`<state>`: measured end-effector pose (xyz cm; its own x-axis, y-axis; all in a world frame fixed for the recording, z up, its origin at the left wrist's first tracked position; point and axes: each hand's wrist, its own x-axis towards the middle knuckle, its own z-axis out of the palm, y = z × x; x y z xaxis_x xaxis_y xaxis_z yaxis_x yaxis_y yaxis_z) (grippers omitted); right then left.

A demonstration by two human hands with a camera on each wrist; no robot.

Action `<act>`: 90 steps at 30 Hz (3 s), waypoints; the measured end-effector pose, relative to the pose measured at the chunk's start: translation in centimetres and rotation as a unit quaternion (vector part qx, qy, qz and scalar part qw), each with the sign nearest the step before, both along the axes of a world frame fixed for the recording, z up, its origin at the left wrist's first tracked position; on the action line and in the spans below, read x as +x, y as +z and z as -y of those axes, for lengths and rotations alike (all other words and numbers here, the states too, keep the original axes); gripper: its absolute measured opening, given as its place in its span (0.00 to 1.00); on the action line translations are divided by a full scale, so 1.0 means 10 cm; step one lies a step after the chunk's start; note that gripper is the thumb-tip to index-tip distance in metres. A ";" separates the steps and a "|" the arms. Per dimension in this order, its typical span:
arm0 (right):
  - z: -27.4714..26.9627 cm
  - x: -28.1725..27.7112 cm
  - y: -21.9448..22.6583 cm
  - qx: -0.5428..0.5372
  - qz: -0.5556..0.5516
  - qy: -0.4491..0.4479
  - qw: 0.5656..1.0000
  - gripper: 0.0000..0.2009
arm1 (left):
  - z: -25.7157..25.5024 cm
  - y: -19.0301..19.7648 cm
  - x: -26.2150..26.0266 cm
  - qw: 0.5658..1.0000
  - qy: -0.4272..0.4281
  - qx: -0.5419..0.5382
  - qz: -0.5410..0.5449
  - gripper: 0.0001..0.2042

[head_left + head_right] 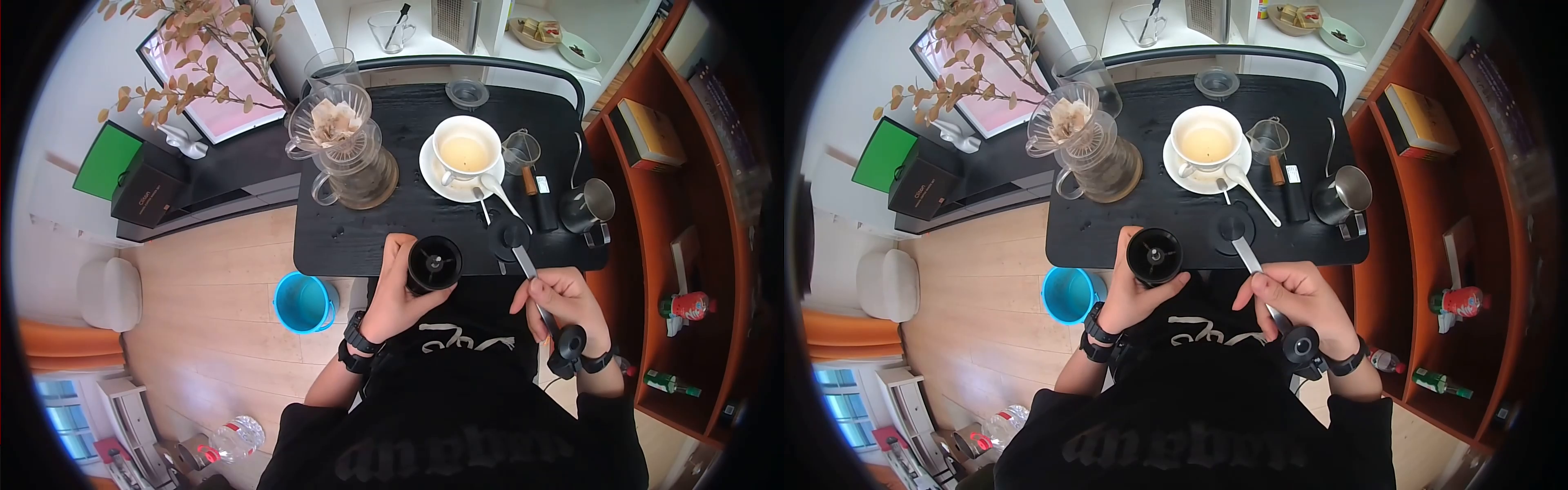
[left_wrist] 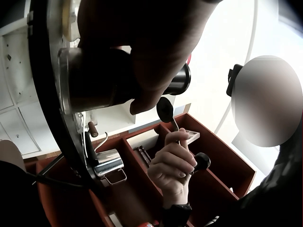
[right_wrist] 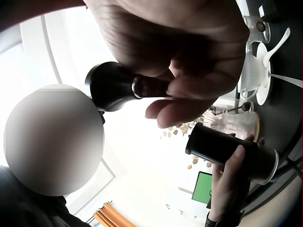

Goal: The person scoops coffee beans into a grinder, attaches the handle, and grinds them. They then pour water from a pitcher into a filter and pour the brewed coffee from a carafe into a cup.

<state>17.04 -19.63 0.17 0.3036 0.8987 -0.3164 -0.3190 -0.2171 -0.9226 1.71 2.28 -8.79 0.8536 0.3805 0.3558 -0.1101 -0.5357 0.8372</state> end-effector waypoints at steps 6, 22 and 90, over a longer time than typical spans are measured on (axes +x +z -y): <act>-0.07 -0.04 -0.09 -0.001 0.007 0.014 1.000 0.20 | -0.07 -0.06 0.13 0.997 0.024 -0.067 0.007 0.23; -0.02 -0.04 -0.12 0.019 0.003 -0.005 1.000 0.14 | -0.05 -0.01 -0.34 0.967 0.110 0.067 0.221 0.32; -0.46 -0.10 0.27 0.214 0.398 -0.285 0.846 0.14 | -0.08 0.65 -0.74 0.954 -0.049 -0.156 0.251 0.20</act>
